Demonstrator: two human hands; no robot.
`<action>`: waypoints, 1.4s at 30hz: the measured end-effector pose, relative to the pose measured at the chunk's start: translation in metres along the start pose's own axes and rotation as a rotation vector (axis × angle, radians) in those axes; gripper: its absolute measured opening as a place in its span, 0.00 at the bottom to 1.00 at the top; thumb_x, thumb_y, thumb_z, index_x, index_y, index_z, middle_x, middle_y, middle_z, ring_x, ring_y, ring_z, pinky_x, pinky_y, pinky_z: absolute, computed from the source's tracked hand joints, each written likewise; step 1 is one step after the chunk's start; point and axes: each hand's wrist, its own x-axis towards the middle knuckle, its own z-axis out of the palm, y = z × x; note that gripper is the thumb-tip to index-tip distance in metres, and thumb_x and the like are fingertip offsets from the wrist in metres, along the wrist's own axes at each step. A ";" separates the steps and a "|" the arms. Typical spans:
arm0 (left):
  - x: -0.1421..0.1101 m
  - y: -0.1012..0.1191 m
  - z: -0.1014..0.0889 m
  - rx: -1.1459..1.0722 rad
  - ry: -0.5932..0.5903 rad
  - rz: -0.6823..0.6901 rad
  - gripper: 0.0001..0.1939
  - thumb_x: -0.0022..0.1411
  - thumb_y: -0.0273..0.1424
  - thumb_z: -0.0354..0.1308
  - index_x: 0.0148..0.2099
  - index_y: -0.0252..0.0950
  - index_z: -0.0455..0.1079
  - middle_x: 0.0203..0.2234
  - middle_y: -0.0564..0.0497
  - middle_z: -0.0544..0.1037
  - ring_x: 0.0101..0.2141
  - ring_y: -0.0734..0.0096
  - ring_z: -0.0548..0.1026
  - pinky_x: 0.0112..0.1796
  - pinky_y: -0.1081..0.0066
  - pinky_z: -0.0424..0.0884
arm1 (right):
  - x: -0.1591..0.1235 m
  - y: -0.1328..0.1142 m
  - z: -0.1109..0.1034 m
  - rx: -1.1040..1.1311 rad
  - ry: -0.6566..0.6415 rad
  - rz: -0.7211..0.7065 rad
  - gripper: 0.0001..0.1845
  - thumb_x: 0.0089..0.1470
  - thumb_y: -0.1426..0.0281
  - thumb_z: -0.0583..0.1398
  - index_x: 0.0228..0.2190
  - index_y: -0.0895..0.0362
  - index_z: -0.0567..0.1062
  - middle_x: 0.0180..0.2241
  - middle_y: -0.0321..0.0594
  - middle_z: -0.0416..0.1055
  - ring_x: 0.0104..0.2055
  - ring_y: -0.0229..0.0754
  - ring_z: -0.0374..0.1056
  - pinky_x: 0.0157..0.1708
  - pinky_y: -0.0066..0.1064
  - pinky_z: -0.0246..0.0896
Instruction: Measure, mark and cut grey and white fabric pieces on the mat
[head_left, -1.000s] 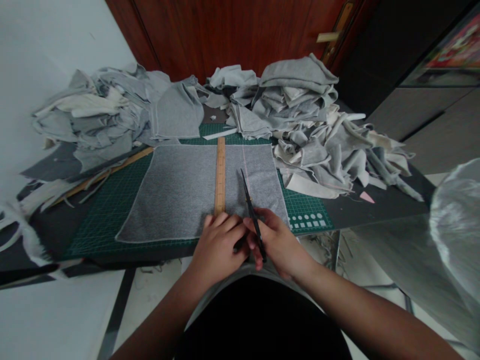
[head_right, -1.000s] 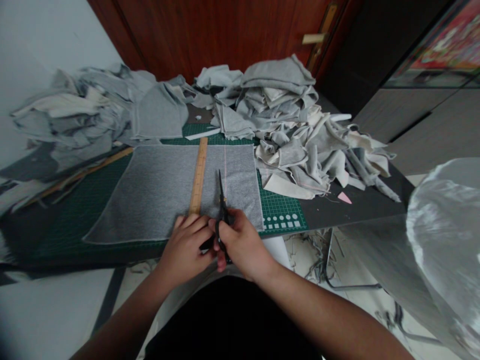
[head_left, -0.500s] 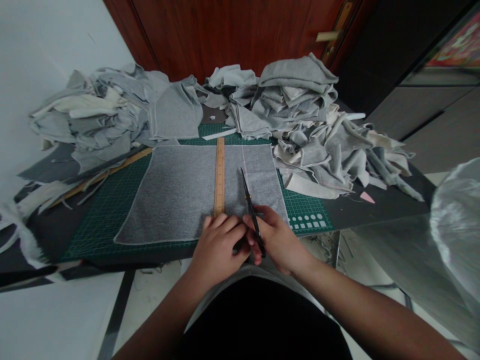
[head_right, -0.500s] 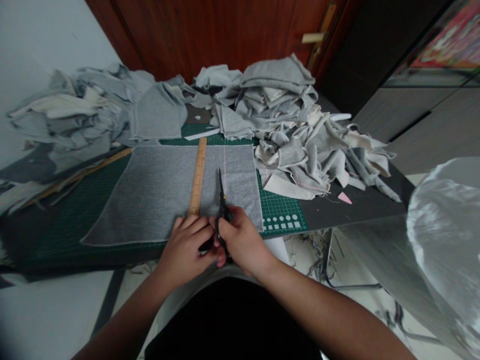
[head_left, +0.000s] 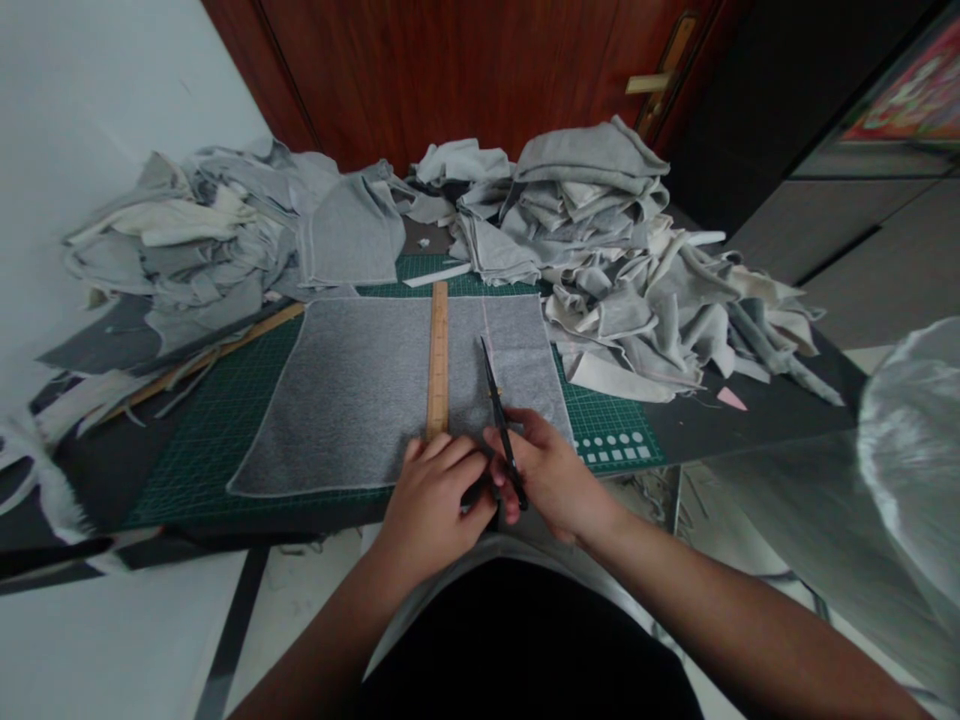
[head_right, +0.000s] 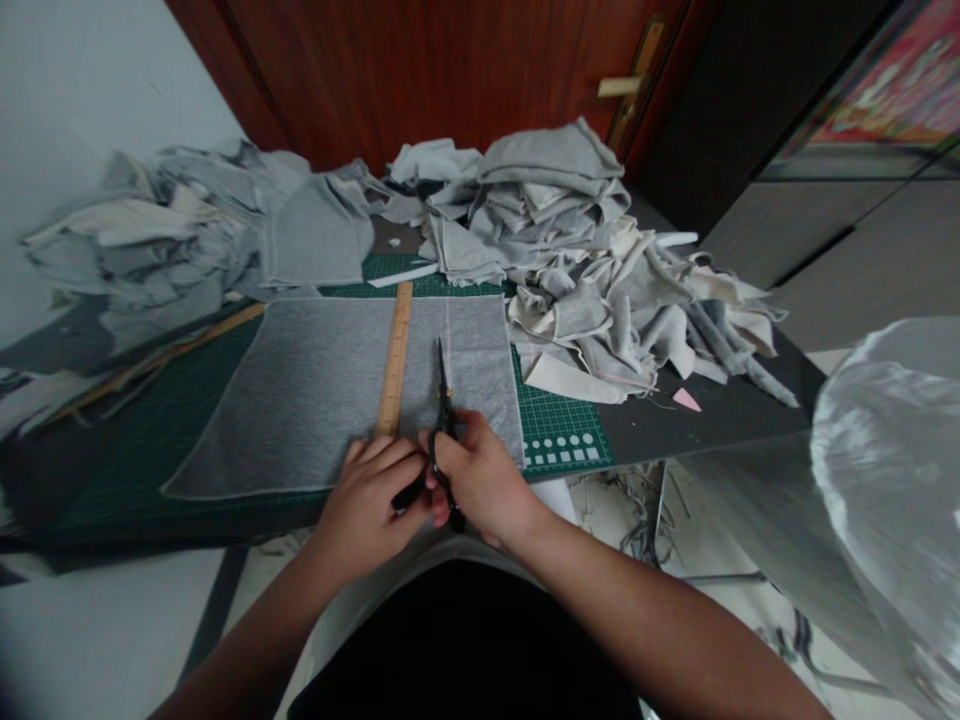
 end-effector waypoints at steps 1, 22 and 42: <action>0.000 0.000 0.000 0.001 -0.001 -0.003 0.02 0.60 0.27 0.60 0.37 0.39 0.73 0.36 0.52 0.77 0.41 0.59 0.70 0.42 0.58 0.57 | 0.000 0.000 0.000 -0.002 0.000 0.001 0.33 0.51 0.55 0.66 0.51 0.58 0.60 0.17 0.23 0.67 0.11 0.33 0.59 0.09 0.22 0.58; 0.027 -0.009 0.012 0.247 0.000 -0.078 0.26 0.70 0.28 0.51 0.69 0.35 0.62 0.69 0.43 0.62 0.69 0.53 0.59 0.66 0.49 0.55 | 0.003 -0.002 -0.001 -0.021 -0.011 0.011 0.34 0.52 0.52 0.64 0.52 0.58 0.61 0.17 0.22 0.66 0.10 0.33 0.59 0.08 0.23 0.59; 0.026 -0.009 0.012 0.216 0.031 -0.072 0.28 0.66 0.28 0.55 0.68 0.36 0.63 0.68 0.43 0.65 0.67 0.50 0.61 0.65 0.46 0.55 | 0.013 -0.004 0.005 -0.009 0.019 -0.006 0.29 0.54 0.55 0.63 0.51 0.57 0.63 0.16 0.23 0.66 0.10 0.34 0.58 0.08 0.24 0.57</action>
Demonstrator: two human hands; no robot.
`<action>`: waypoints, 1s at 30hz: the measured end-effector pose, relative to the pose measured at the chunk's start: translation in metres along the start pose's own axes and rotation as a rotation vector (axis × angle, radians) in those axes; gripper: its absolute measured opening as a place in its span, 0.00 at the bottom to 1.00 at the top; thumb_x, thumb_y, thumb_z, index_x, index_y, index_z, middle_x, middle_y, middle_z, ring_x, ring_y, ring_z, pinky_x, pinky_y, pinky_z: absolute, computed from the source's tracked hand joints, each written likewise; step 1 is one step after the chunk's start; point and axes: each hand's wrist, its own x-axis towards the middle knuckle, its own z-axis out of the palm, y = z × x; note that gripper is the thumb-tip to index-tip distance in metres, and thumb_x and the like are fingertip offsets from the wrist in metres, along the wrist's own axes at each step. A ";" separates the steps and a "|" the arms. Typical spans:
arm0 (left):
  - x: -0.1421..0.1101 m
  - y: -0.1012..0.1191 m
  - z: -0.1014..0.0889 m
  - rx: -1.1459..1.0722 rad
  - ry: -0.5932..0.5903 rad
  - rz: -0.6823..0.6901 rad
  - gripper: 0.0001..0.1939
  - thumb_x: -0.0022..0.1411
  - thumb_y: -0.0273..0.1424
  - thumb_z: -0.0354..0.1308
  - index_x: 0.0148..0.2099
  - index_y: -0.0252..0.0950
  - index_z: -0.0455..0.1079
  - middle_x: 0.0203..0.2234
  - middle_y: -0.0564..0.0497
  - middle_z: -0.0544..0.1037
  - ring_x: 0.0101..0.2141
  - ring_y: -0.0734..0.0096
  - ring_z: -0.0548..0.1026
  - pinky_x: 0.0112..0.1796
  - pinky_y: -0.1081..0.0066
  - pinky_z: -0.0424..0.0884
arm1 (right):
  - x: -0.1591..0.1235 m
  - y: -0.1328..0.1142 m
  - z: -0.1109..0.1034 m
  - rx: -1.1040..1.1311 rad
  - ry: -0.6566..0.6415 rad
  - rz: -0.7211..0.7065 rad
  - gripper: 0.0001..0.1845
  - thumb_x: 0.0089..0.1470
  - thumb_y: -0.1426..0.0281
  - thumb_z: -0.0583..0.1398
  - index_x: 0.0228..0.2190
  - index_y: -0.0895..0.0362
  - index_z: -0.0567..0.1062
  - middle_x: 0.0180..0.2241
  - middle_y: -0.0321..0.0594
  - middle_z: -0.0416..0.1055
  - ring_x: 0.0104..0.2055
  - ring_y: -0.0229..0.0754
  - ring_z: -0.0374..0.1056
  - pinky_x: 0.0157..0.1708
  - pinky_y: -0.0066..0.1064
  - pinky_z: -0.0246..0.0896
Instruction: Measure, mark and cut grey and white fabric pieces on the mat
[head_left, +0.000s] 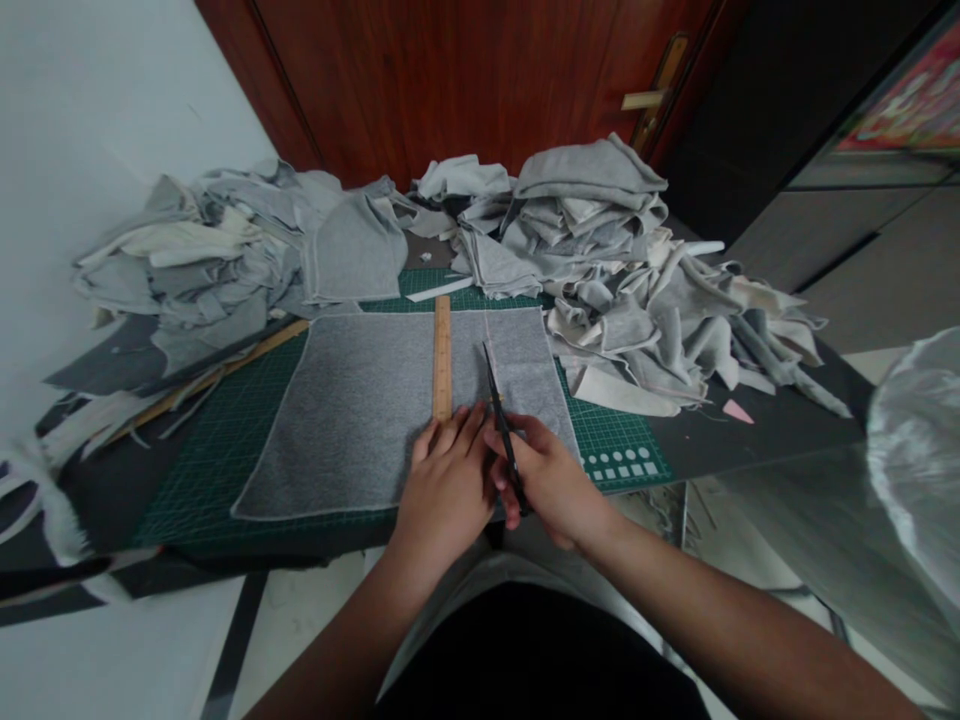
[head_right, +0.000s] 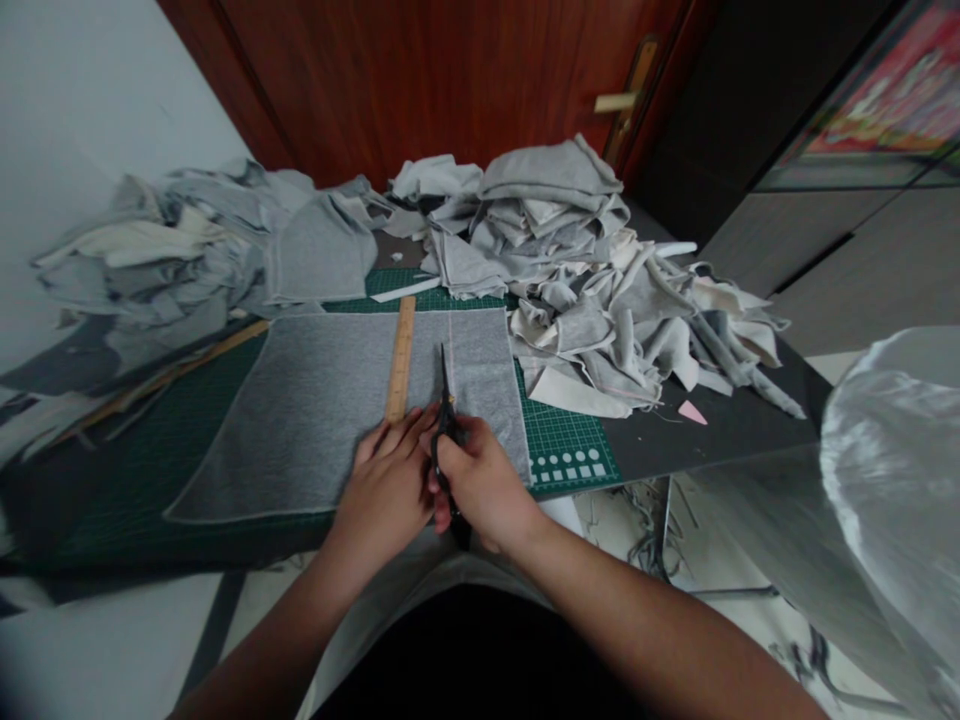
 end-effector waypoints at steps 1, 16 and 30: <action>0.000 0.000 0.000 -0.004 -0.001 -0.002 0.28 0.66 0.28 0.55 0.68 0.36 0.63 0.68 0.44 0.65 0.67 0.50 0.61 0.65 0.46 0.55 | 0.001 -0.001 0.001 0.001 0.004 0.001 0.29 0.54 0.55 0.63 0.51 0.57 0.63 0.17 0.23 0.66 0.11 0.34 0.58 0.08 0.23 0.57; -0.001 0.001 0.003 0.040 0.039 -0.008 0.25 0.68 0.29 0.54 0.66 0.37 0.66 0.66 0.46 0.67 0.66 0.54 0.64 0.66 0.48 0.57 | 0.015 -0.003 0.001 -0.008 0.043 -0.012 0.38 0.50 0.54 0.66 0.55 0.58 0.60 0.17 0.22 0.67 0.10 0.33 0.58 0.08 0.23 0.57; -0.001 0.002 0.003 0.018 0.067 -0.004 0.21 0.69 0.29 0.54 0.63 0.36 0.69 0.62 0.46 0.73 0.65 0.55 0.65 0.66 0.48 0.55 | 0.028 -0.010 -0.001 -0.025 0.021 -0.031 0.33 0.50 0.57 0.64 0.53 0.58 0.61 0.15 0.23 0.67 0.10 0.35 0.57 0.08 0.24 0.55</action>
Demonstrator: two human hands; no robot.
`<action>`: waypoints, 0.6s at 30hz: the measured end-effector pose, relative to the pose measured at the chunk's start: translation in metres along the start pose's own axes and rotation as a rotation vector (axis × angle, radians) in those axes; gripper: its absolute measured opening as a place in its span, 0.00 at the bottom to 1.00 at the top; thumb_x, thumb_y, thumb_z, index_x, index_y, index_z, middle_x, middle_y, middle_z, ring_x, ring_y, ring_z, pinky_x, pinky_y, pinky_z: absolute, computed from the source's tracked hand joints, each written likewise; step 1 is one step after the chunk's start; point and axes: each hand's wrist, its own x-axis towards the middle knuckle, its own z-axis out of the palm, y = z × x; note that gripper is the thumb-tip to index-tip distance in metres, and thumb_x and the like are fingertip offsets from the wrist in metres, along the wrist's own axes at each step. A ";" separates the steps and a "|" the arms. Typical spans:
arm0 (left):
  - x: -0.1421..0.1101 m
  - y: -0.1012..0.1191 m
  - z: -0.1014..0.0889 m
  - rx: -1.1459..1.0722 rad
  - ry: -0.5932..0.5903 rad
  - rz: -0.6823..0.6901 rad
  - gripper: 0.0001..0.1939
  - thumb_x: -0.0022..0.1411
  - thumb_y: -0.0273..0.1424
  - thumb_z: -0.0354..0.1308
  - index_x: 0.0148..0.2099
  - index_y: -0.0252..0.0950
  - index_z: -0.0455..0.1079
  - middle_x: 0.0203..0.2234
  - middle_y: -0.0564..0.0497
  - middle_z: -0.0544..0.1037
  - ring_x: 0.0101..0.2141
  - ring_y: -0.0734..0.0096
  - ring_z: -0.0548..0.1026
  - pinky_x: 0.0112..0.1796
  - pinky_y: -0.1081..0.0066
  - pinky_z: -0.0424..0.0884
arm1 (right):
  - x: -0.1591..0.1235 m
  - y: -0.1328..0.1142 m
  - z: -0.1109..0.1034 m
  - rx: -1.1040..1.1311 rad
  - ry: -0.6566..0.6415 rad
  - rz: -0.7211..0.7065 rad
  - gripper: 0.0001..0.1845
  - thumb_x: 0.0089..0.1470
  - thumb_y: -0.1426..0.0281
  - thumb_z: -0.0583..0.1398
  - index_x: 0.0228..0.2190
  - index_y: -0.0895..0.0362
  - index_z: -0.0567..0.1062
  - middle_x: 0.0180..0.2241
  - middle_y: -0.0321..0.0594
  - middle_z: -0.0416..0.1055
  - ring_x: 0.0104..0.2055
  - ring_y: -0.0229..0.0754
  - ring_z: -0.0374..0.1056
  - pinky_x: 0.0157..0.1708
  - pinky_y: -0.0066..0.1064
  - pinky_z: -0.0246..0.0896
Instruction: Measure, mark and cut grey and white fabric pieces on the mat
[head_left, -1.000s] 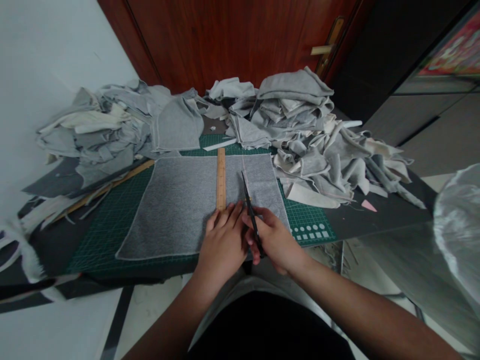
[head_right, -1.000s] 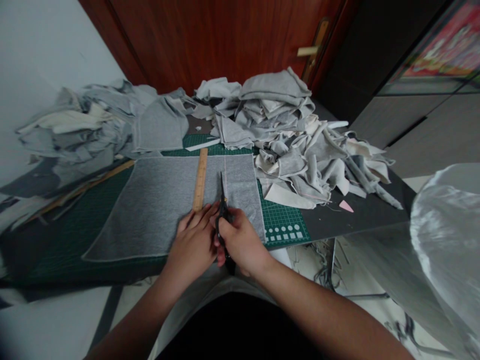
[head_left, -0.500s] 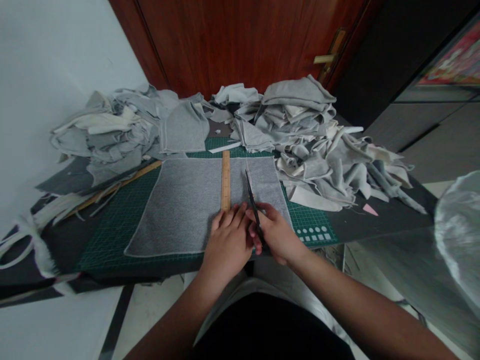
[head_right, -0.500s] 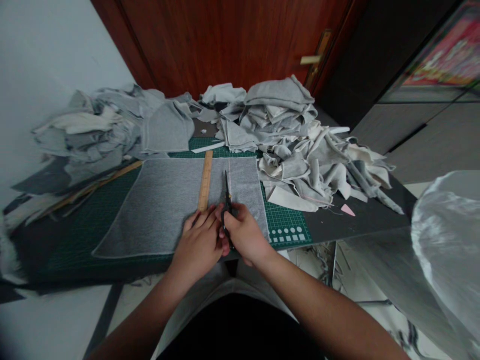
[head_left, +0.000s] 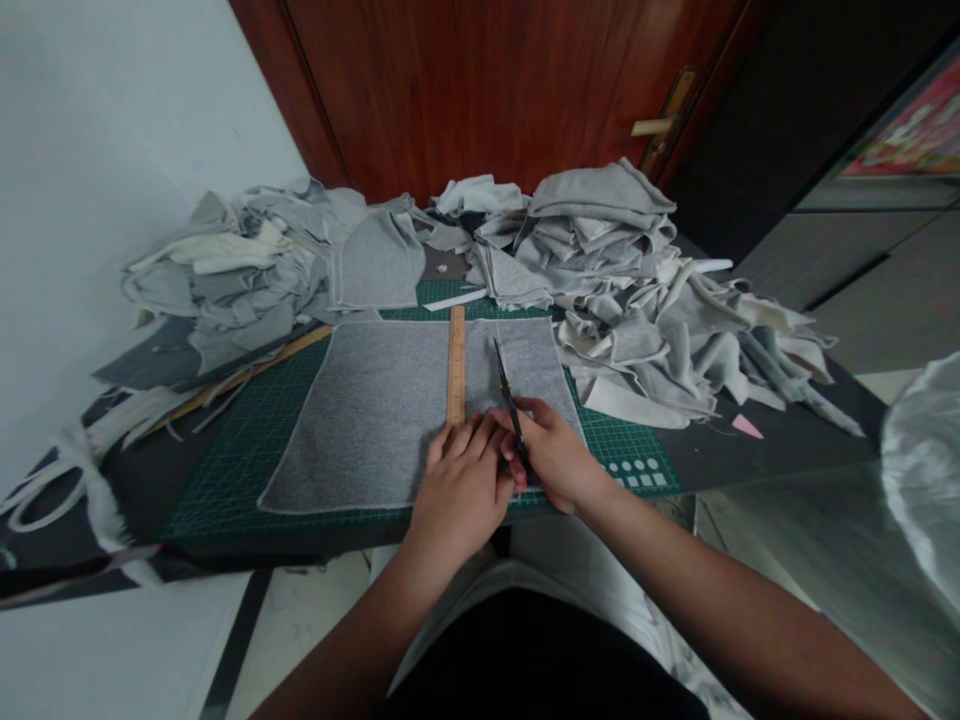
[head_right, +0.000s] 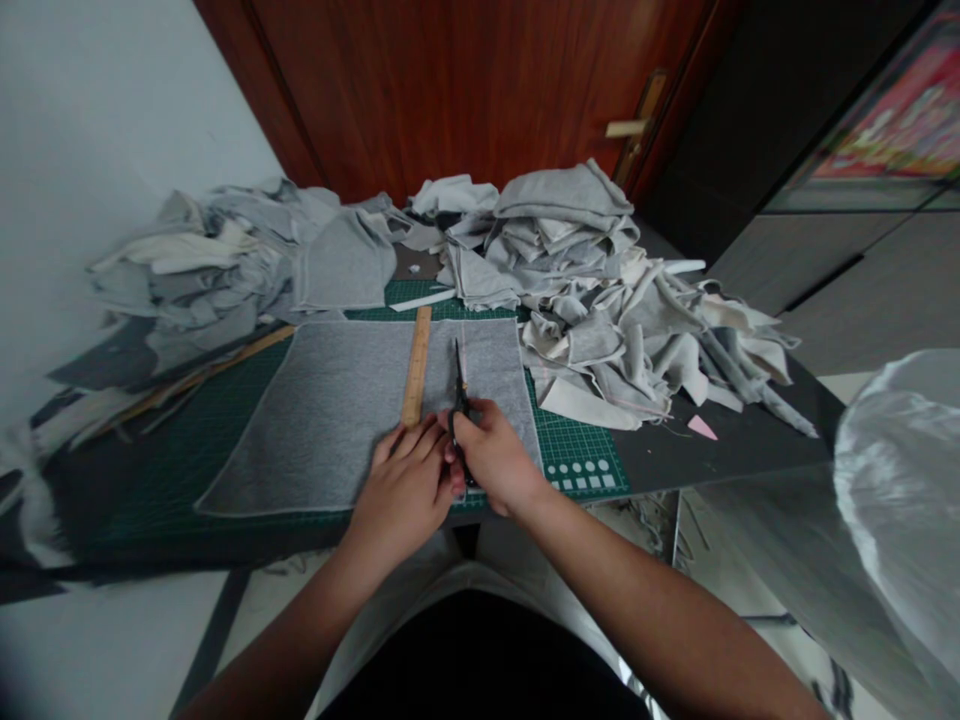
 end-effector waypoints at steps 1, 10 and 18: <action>0.000 0.000 0.000 0.003 0.000 0.000 0.21 0.69 0.30 0.54 0.62 0.36 0.70 0.62 0.46 0.73 0.65 0.54 0.65 0.66 0.48 0.55 | 0.001 -0.001 0.000 -0.005 -0.004 -0.005 0.33 0.50 0.58 0.64 0.52 0.58 0.61 0.15 0.23 0.67 0.10 0.35 0.57 0.08 0.24 0.54; 0.000 0.000 0.001 0.016 0.014 0.006 0.21 0.70 0.31 0.54 0.63 0.35 0.69 0.62 0.45 0.73 0.65 0.54 0.65 0.66 0.48 0.56 | 0.005 -0.006 -0.001 -0.028 -0.008 -0.025 0.28 0.50 0.59 0.64 0.48 0.58 0.64 0.15 0.23 0.66 0.12 0.34 0.57 0.09 0.23 0.55; 0.000 -0.001 0.002 0.007 0.012 0.003 0.22 0.68 0.30 0.54 0.63 0.35 0.69 0.63 0.44 0.71 0.66 0.54 0.64 0.66 0.47 0.55 | 0.016 -0.007 -0.004 -0.038 -0.001 -0.028 0.24 0.53 0.61 0.63 0.48 0.58 0.65 0.15 0.25 0.66 0.11 0.34 0.57 0.09 0.23 0.54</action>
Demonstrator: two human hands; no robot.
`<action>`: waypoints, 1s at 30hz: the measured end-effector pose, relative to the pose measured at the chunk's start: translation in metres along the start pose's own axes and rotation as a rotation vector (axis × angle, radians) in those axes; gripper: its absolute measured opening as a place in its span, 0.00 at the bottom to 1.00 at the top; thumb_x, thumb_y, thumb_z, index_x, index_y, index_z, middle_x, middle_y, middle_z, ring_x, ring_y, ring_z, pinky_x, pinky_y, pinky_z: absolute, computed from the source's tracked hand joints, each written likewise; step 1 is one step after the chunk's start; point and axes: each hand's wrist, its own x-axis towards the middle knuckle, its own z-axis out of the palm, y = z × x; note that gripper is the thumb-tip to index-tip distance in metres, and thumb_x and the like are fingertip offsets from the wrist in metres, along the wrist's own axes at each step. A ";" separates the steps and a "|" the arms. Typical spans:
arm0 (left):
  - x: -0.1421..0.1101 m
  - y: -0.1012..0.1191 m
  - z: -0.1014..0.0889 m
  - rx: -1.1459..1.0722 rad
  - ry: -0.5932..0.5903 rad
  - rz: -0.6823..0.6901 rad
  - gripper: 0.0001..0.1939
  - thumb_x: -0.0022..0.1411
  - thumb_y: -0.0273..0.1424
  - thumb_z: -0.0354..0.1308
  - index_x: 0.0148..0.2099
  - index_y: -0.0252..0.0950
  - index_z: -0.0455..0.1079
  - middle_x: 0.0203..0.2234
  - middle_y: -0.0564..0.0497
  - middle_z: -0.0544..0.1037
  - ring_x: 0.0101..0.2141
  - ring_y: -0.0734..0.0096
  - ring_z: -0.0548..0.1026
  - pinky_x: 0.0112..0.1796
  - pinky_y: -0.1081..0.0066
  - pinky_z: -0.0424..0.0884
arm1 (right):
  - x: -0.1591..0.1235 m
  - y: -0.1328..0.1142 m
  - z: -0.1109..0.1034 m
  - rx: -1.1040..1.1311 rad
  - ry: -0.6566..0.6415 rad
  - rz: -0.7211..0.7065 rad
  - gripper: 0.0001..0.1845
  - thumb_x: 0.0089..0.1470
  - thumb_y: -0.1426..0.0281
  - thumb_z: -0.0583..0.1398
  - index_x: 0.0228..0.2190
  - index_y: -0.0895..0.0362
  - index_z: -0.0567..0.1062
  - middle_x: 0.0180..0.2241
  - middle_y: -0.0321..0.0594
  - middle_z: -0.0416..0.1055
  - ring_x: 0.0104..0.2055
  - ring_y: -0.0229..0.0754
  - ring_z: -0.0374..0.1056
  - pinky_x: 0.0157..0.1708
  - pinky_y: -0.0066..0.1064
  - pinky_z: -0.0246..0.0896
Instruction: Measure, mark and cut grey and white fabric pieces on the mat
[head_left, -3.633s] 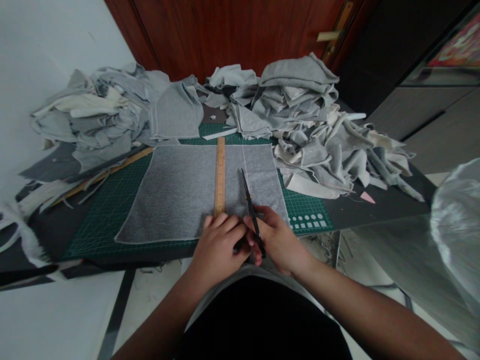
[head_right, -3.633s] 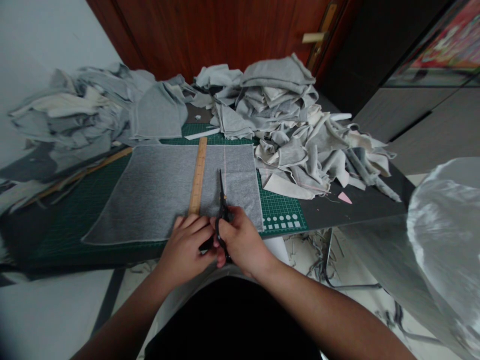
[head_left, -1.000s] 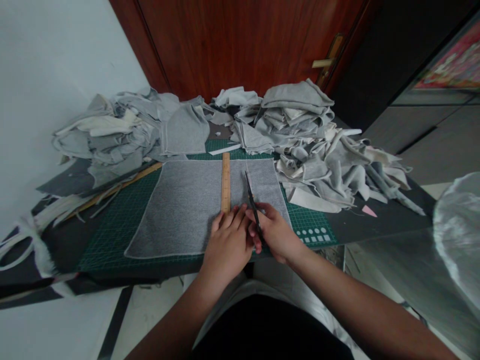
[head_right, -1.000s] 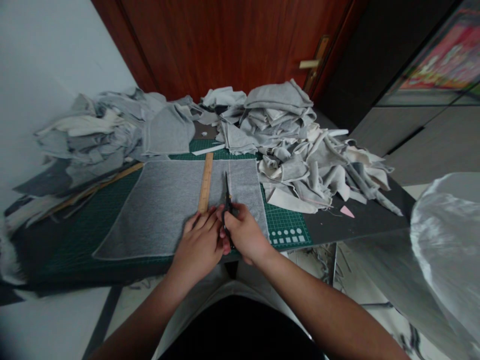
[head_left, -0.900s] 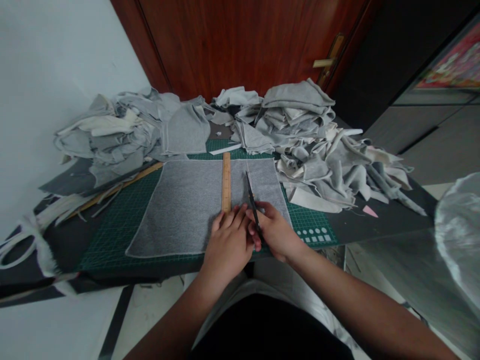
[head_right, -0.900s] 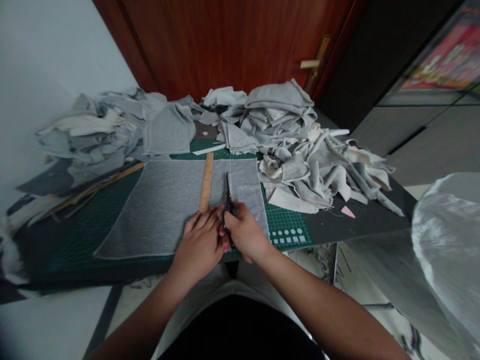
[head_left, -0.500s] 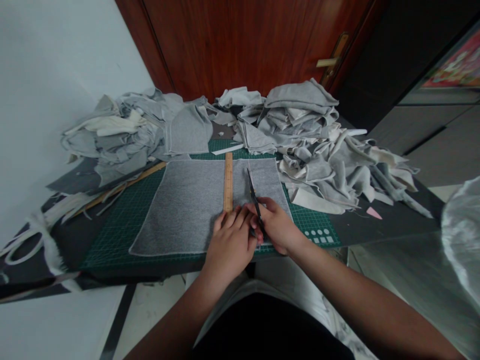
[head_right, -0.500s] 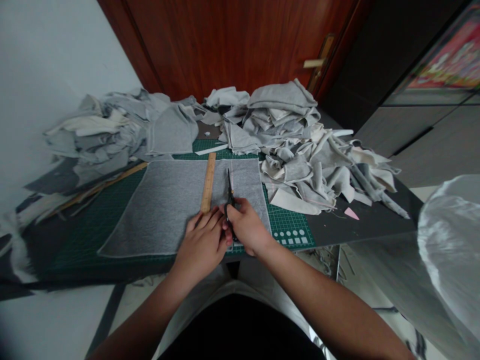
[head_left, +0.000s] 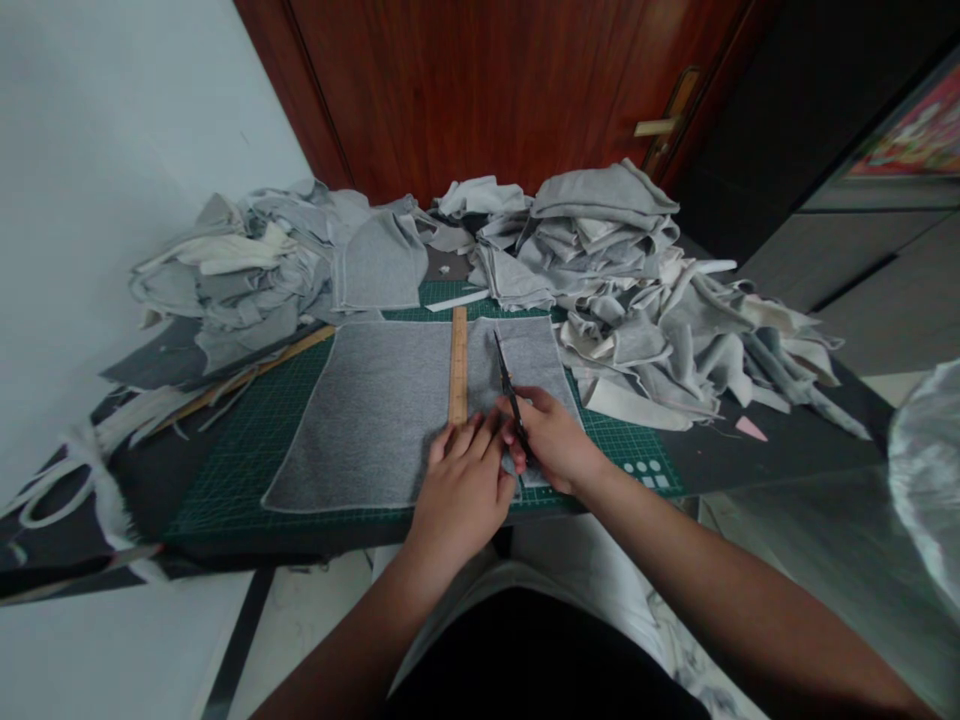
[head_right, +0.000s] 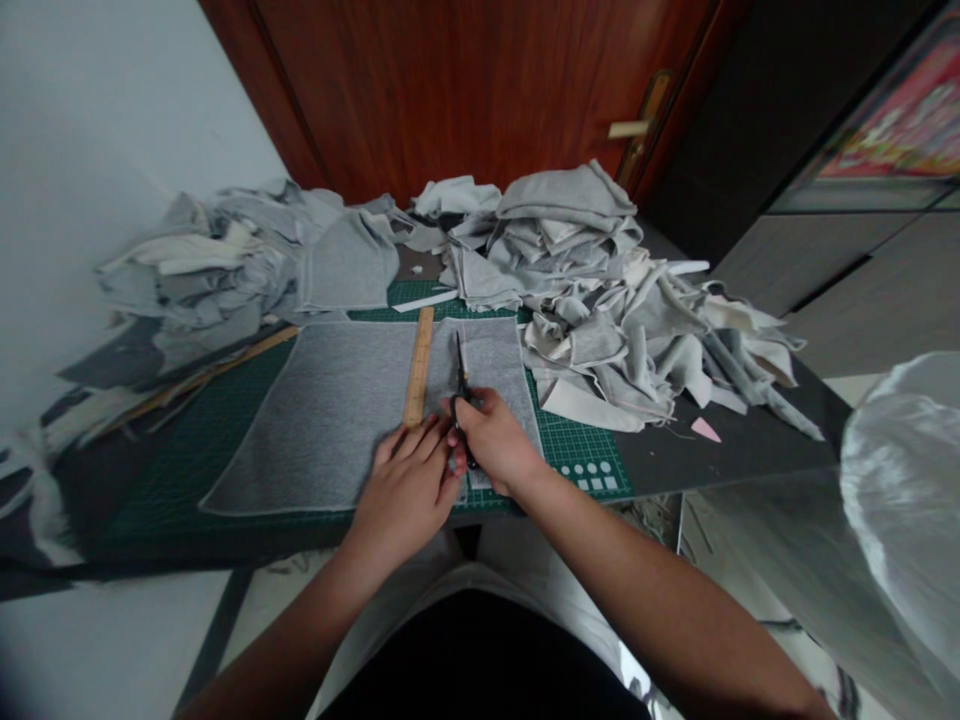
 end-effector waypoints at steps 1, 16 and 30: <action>0.000 0.000 0.000 -0.002 0.001 0.000 0.22 0.68 0.30 0.54 0.63 0.35 0.69 0.63 0.44 0.72 0.66 0.54 0.64 0.66 0.47 0.55 | 0.001 -0.001 0.000 -0.003 0.004 0.005 0.24 0.54 0.61 0.63 0.49 0.58 0.64 0.15 0.25 0.66 0.11 0.34 0.57 0.09 0.23 0.54; -0.001 0.000 0.001 0.005 0.004 0.003 0.22 0.67 0.28 0.52 0.62 0.34 0.70 0.62 0.44 0.72 0.65 0.54 0.64 0.66 0.47 0.54 | 0.014 -0.003 0.001 -0.028 0.008 -0.007 0.21 0.56 0.60 0.64 0.47 0.58 0.68 0.15 0.25 0.66 0.11 0.35 0.58 0.09 0.25 0.54; -0.001 0.000 0.001 0.015 0.008 0.007 0.22 0.67 0.27 0.52 0.62 0.35 0.69 0.62 0.44 0.73 0.65 0.55 0.64 0.66 0.49 0.54 | 0.023 -0.009 0.002 -0.022 0.033 0.011 0.25 0.58 0.64 0.62 0.53 0.61 0.64 0.15 0.26 0.66 0.11 0.35 0.58 0.10 0.24 0.54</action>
